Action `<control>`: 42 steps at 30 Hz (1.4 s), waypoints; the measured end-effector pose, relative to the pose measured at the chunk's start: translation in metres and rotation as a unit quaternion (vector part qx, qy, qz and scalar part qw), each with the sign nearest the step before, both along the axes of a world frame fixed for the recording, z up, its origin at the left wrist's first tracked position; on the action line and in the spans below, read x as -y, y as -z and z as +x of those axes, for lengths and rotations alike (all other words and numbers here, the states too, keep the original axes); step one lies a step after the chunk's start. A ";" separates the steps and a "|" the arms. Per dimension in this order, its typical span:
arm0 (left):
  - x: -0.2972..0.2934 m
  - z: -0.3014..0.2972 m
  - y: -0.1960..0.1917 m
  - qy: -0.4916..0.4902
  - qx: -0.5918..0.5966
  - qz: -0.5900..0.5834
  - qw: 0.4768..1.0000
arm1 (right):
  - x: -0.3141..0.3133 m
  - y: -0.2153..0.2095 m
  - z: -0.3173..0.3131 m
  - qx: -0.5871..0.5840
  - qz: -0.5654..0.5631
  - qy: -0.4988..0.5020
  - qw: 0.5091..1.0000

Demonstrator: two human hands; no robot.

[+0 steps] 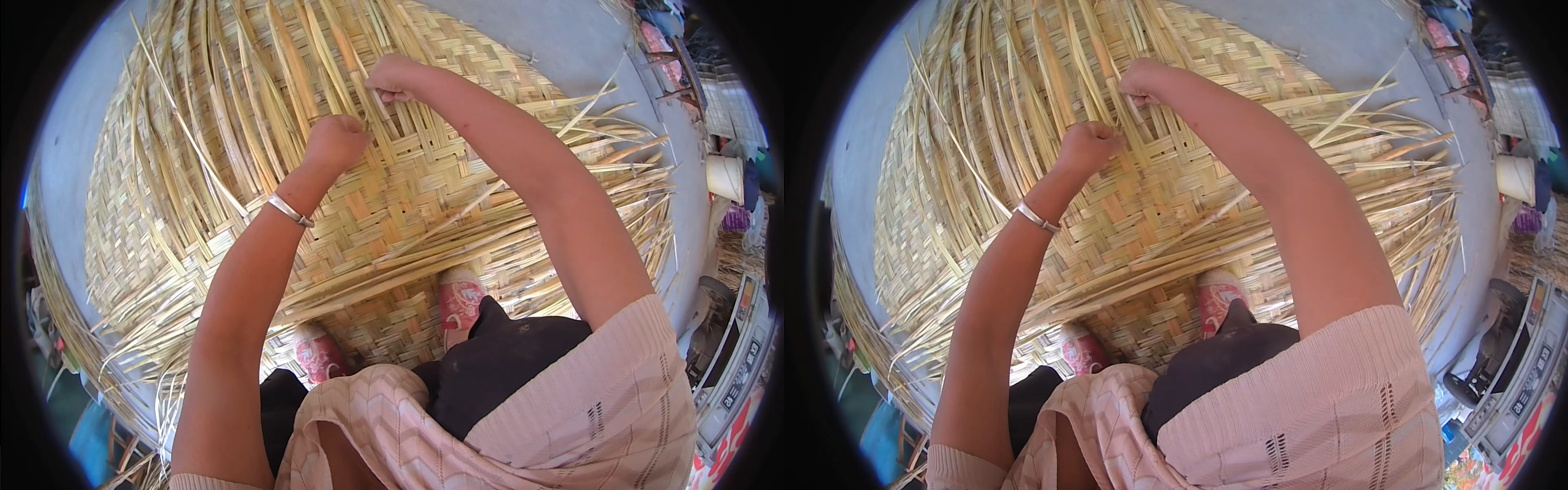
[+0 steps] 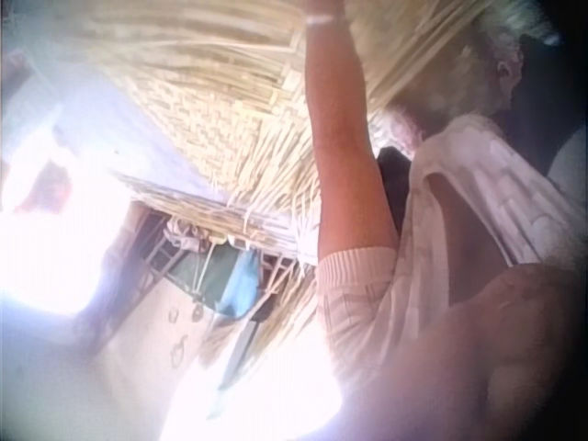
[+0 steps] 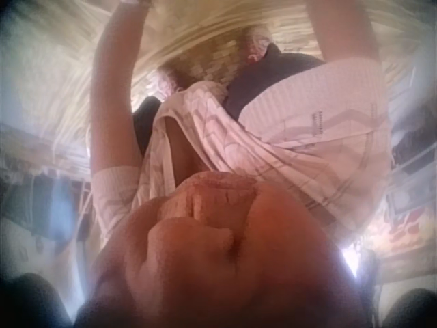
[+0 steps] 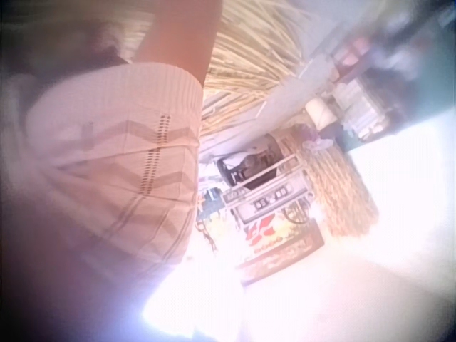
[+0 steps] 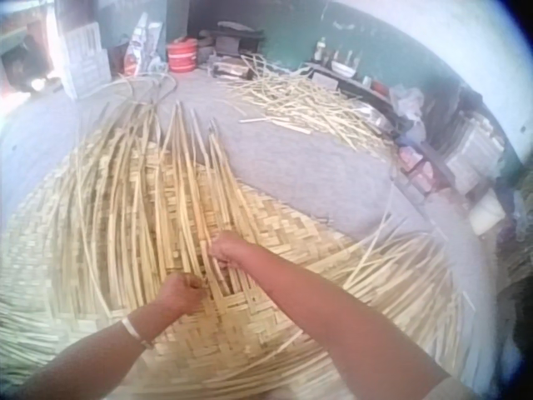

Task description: The person weaves a large flat basket using dried palm leaves. They interlace the leaves by hand, periodically adjusting the weave and pulling strands to tighten the pattern. The work progresses across the surface of the basket as new leaves are added.

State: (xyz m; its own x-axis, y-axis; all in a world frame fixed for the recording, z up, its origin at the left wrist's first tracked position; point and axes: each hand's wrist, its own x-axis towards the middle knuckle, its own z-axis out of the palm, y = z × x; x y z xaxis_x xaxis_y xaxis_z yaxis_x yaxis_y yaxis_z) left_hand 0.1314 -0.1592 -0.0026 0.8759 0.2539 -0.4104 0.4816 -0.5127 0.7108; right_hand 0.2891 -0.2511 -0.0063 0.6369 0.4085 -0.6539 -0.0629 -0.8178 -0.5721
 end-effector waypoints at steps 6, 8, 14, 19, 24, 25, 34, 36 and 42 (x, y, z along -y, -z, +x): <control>-0.002 0.000 0.009 -0.046 -0.038 -0.077 0.995 | 0.023 0.002 -0.008 -0.108 0.178 0.027 0.978; -0.002 -0.001 0.013 -0.065 -0.014 -0.081 0.994 | 0.029 -0.003 -0.013 -0.170 0.205 0.056 0.962; 0.007 0.002 0.025 -0.013 0.024 0.022 0.999 | 0.037 -0.014 -0.030 -0.174 0.246 0.075 0.951; 0.009 -0.009 0.037 0.066 0.063 0.063 0.994 | 0.046 -0.008 -0.033 -0.163 0.256 0.043 0.952; 0.021 -0.038 0.039 0.065 0.251 0.140 0.956 | 0.054 0.004 -0.040 -0.143 0.215 0.040 0.965; 0.026 -0.044 0.037 0.099 0.254 0.200 0.941 | 0.054 0.005 -0.042 -0.145 0.214 0.047 0.965; 0.031 -0.055 0.012 0.296 0.098 0.362 0.879 | 0.130 -0.030 -0.080 0.165 0.070 -0.305 0.935; 0.033 -0.062 0.011 0.267 0.111 0.355 0.889 | 0.161 -0.034 -0.099 0.147 -0.028 -0.434 0.888; 0.052 -0.085 0.006 0.263 0.159 0.174 0.935 | 0.212 -0.029 -0.116 0.260 -0.065 -0.511 0.817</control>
State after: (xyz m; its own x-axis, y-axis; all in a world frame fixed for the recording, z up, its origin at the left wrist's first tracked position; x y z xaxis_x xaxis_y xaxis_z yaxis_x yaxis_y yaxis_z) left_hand 0.0463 -0.2107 -0.0084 0.9809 -0.1770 -0.0806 -0.1100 -0.8467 0.5206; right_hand 0.1729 -0.4635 0.0225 0.2125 0.8496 -0.4827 0.9145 -0.3470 -0.2082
